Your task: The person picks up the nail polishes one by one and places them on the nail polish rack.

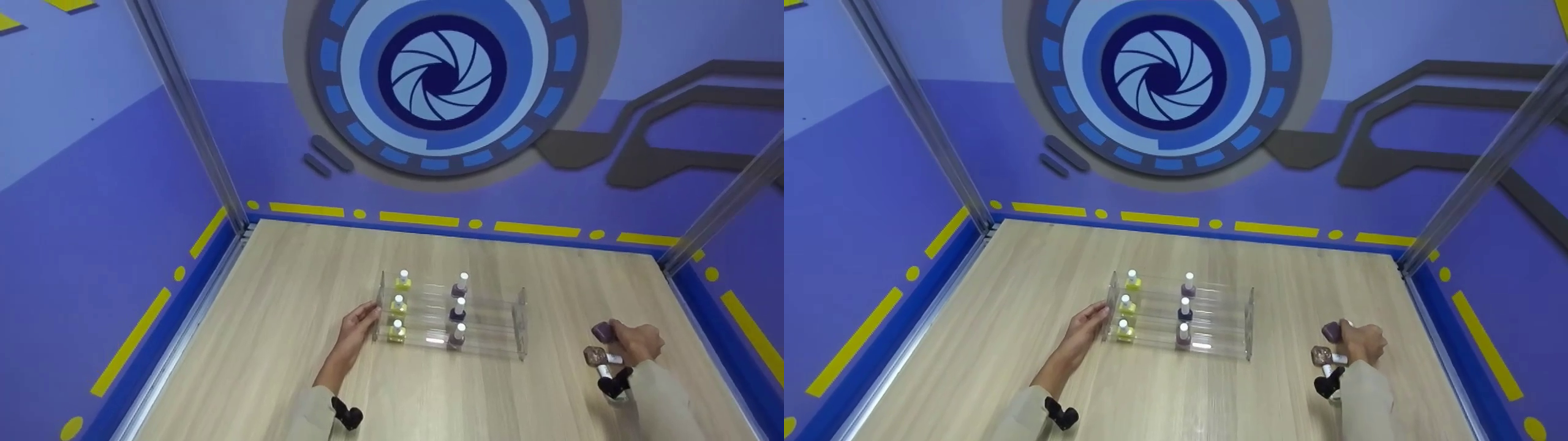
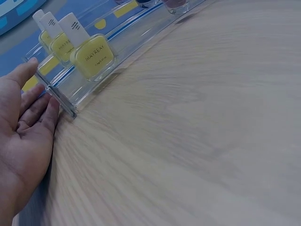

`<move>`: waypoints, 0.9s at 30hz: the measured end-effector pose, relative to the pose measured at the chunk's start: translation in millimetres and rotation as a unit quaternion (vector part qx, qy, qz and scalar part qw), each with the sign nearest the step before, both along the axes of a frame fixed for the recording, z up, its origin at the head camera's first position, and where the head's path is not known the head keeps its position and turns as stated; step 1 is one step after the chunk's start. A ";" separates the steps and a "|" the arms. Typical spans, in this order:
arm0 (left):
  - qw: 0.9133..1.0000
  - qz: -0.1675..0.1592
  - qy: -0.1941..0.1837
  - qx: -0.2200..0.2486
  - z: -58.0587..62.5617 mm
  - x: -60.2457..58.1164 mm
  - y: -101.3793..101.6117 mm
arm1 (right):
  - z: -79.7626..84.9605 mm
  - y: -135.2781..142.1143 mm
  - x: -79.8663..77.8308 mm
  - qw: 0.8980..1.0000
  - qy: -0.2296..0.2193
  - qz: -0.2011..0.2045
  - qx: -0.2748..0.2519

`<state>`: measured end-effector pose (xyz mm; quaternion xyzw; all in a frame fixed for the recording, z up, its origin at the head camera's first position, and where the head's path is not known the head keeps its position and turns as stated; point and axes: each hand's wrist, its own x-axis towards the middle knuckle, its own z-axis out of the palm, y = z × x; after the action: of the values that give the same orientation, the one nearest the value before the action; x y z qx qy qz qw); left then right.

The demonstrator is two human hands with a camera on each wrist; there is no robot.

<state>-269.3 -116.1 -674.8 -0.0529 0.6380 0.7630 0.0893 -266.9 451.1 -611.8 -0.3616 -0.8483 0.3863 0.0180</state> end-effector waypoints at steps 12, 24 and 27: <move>1.000 -0.008 0.006 -0.003 2.1 -2.0 1.6 | -0.9 -13.8 10.6 0.997 0.071 0.019 -0.025; 1.000 -0.013 0.014 0.006 1.3 -2.0 4.4 | 19.2 -36.4 12.2 0.984 0.149 0.093 -0.023; 1.000 -0.009 0.011 0.002 0.0 1.1 1.0 | 26.5 -46.7 14.5 0.980 0.167 0.108 -0.026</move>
<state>-268.1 -115.2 -674.7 -0.0388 0.6376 0.7642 0.0894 -252.4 404.4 -585.3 -0.1981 -0.8571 0.4630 0.1083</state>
